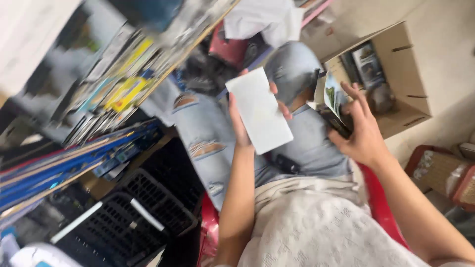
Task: The person is sitting and sorting through various mobile phone accessory packages, picking them up to inspect the labels and then setting them aside or putting them back.
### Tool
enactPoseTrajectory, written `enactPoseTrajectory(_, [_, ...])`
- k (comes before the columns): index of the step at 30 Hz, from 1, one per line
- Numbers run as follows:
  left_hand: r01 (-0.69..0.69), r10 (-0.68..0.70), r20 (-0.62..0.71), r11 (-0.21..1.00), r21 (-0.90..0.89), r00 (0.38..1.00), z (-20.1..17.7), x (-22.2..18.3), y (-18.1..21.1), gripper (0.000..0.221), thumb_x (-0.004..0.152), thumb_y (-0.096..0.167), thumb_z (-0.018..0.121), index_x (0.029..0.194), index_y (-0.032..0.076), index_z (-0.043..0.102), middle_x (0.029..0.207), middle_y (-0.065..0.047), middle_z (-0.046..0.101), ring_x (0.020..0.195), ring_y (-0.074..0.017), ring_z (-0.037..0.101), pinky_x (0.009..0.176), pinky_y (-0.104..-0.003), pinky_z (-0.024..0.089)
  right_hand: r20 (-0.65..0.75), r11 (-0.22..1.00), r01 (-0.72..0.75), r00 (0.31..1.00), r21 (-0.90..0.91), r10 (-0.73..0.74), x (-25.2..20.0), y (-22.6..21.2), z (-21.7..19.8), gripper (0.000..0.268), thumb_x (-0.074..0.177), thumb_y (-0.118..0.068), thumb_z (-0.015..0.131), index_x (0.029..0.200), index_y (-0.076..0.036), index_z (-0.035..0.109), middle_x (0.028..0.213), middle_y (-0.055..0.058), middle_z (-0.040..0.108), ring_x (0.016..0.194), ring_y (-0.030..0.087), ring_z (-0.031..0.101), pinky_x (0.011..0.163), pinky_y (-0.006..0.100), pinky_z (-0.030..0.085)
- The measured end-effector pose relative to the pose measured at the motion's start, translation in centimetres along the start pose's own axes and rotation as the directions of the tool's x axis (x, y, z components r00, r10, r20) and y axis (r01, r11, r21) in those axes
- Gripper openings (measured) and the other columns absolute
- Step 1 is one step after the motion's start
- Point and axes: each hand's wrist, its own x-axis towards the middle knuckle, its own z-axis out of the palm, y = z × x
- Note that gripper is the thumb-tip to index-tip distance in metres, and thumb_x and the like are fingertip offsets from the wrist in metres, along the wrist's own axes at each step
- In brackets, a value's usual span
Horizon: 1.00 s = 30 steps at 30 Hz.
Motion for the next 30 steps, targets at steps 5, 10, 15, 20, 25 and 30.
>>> enactPoseTrajectory(5, [-0.085, 0.083, -0.03, 0.993, -0.087, 0.996, -1.6, -0.8, 2.5, 0.048, 0.103, 0.061, 0.051, 0.145, 0.036, 0.048, 0.115, -0.016, 0.056, 0.08, -0.0438, 0.067, 0.077, -0.058, 0.055, 0.038, 0.995, -0.1, 0.994, 0.013, 0.099, 1.7, -2.6, -0.1, 0.048, 0.082, -0.02, 0.081, 0.099, -0.004, 0.038, 0.144, 0.027, 0.044, 0.139, 0.035, 0.046, 0.1, 0.044, 0.038])
enactPoseTrajectory(10, [-0.19, 0.195, 0.011, 0.966, -0.178, 0.981, -2.4, -0.7, 2.8, 0.044, 0.106, 0.056, 0.055, 0.143, 0.034, 0.046, 0.118, -0.015, 0.058, 0.091, -0.0465, 0.068, 0.09, -0.063, 0.055, 0.015, 0.977, -0.017, 1.0, -0.213, 0.021, 1.8, -5.5, 1.6, 0.058, 0.076, -0.023, 0.091, 0.104, -0.002, 0.045, 0.138, 0.026, 0.047, 0.131, 0.042, 0.049, 0.103, 0.052, 0.043])
enactPoseTrajectory(15, [-0.337, 0.338, 0.01, 0.94, -0.044, 0.941, -3.1, -0.5, 2.4, 0.052, 0.11, 0.056, 0.05, 0.153, 0.032, 0.035, 0.122, -0.014, 0.063, 0.106, -0.0486, 0.067, 0.097, -0.065, 0.052, 0.06, 0.928, 0.114, 0.993, -0.355, -0.099, 2.0, -8.8, 3.5, 0.061, 0.078, -0.038, 0.09, 0.105, -0.001, 0.05, 0.132, 0.023, 0.052, 0.122, 0.041, 0.052, 0.104, 0.049, 0.04])
enactPoseTrajectory(20, [-0.46, 0.475, -0.141, 0.879, 0.127, 0.869, -2.9, 0.2, 2.3, 0.057, 0.106, 0.053, 0.053, 0.152, 0.027, 0.031, 0.118, -0.017, 0.061, 0.089, -0.0445, 0.069, 0.085, -0.065, 0.056, 0.095, 0.935, 0.111, 0.992, -0.336, -0.083, 1.7, -8.8, 3.3, 0.059, 0.077, -0.038, 0.092, 0.105, -0.004, 0.053, 0.113, 0.013, 0.05, 0.107, 0.035, 0.049, 0.099, 0.046, 0.04])
enactPoseTrajectory(25, [-0.482, 0.522, -0.137, 0.842, 0.242, 0.842, -2.2, 0.3, 2.1, 0.055, 0.106, 0.05, 0.053, 0.148, 0.023, 0.032, 0.116, -0.018, 0.06, 0.086, -0.0431, 0.07, 0.081, -0.065, 0.058, 0.121, 0.966, 0.019, 0.993, -0.257, 0.013, 1.8, -9.4, 3.2, 0.06, 0.073, -0.037, 0.092, 0.102, -0.006, 0.05, 0.117, 0.01, 0.051, 0.112, 0.031, 0.048, 0.102, 0.042, 0.036])
enactPoseTrajectory(30, [-0.388, 0.466, -0.017, 0.757, 0.526, 0.885, -3.0, 0.0, 2.0, 0.056, 0.109, 0.052, 0.044, 0.152, 0.025, 0.02, 0.132, -0.017, 0.057, 0.107, -0.0403, 0.072, 0.085, -0.046, 0.059, 0.077, 0.997, -0.008, 0.997, -0.07, 0.013, 2.6, -10.9, 3.5, 0.055, 0.074, -0.023, 0.093, 0.1, -0.005, 0.048, 0.122, 0.015, 0.053, 0.124, 0.031, 0.054, 0.103, 0.038, 0.04])
